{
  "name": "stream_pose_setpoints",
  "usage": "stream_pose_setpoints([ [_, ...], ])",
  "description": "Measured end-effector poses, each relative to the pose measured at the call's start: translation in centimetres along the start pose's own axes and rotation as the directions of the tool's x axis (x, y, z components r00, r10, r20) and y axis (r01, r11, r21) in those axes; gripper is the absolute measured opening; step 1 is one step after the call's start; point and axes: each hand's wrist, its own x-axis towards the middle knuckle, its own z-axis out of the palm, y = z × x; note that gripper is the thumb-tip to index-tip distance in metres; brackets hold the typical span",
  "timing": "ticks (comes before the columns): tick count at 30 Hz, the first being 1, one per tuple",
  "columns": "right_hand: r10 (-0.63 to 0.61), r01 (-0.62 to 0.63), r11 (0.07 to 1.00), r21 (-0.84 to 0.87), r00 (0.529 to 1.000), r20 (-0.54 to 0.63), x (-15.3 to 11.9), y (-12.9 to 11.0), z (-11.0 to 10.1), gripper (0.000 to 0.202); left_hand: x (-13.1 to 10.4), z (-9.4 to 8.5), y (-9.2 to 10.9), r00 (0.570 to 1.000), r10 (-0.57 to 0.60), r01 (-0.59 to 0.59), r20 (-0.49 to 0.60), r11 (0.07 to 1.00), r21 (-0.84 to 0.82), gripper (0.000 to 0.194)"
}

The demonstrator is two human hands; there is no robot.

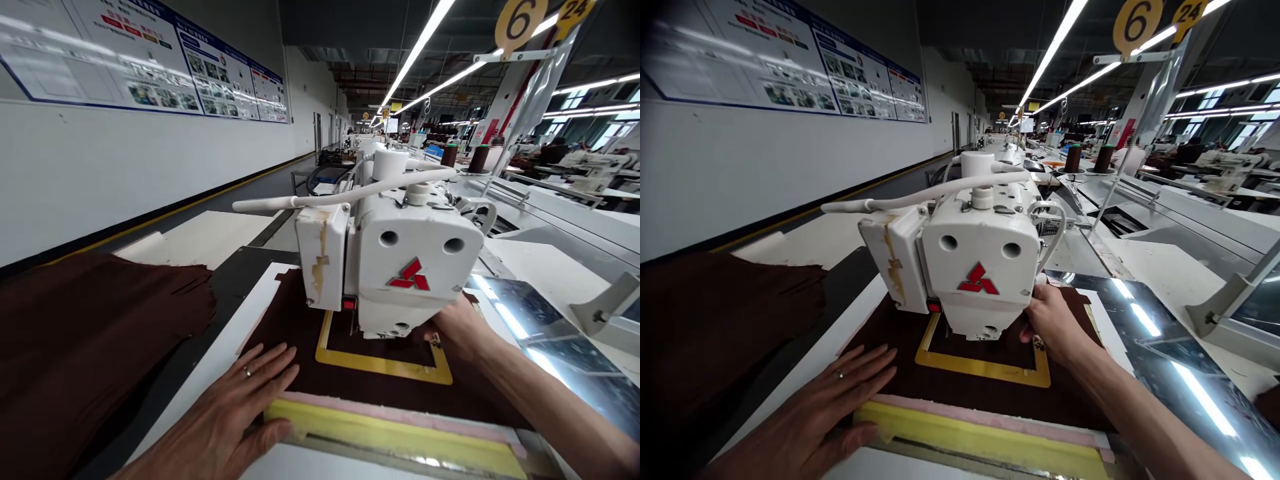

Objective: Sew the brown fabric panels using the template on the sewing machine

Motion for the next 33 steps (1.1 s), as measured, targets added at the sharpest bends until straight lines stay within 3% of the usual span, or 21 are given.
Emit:
stream_pose_setpoints([
  [5, 0.007, -0.008, 0.999, -0.043, 1.000, -0.003, 0.1, -0.7, 0.5, 0.026, -0.2, 0.1, 0.1, 1.000, -0.010, 0.010, -0.002, 1.000, -0.006, 0.075],
  [9, -0.010, 0.006, 0.995, -0.097, 0.999, -0.047, -0.6, 0.1, -0.5, 0.028, -0.4, 0.5, 0.1, 0.998, -0.034, 0.033, -0.043, 0.999, -0.033, 0.076],
  [12, -0.002, -0.004, 0.985, -0.170, 0.999, -0.034, -1.7, 0.8, -1.5, 0.034, -0.5, 0.5, -1.5, 0.981, -0.150, 0.138, -0.124, 0.985, -0.099, 0.068],
  [14, 0.007, -0.013, 0.977, -0.213, 1.000, -0.027, -2.4, 1.4, -2.0, 0.039, -0.6, -0.2, -3.1, 0.925, -0.337, 0.309, -0.176, 0.936, -0.167, 0.057],
  [15, -0.003, -0.005, 0.972, -0.233, 0.999, -0.037, -2.7, 1.9, -2.3, 0.044, -0.7, -0.8, -4.0, 0.877, -0.446, 0.411, -0.178, 0.889, -0.204, 0.053],
  [17, -0.045, 0.020, 0.956, -0.292, 0.996, -0.078, -2.9, 3.0, -2.9, 0.055, -0.7, -2.0, -5.2, 0.781, -0.615, 0.575, -0.113, 0.778, -0.254, 0.052],
  [19, -0.095, 0.032, 0.918, -0.396, 0.986, -0.139, -2.6, 4.5, -3.6, 0.055, -0.5, -2.8, -5.6, 0.732, -0.680, 0.654, -0.030, 0.715, -0.248, 0.054],
  [24, -0.161, 0.041, 0.831, -0.554, 0.972, -0.169, -1.8, 7.0, -4.6, 0.042, 0.6, -2.1, -5.1, 0.746, -0.662, 0.661, 0.071, 0.724, -0.197, 0.075],
  [29, -0.231, 0.133, 0.817, -0.562, 0.967, -0.106, -2.8, 4.7, -3.5, 0.041, 0.4, -0.8, -5.8, 0.761, -0.638, 0.648, 0.120, 0.733, -0.207, 0.081],
  [33, -0.246, 0.171, 0.822, -0.544, 0.967, -0.068, -3.2, 3.2, -2.7, 0.036, 0.2, -0.5, -6.5, 0.770, -0.632, 0.636, 0.091, 0.746, -0.197, 0.080],
])
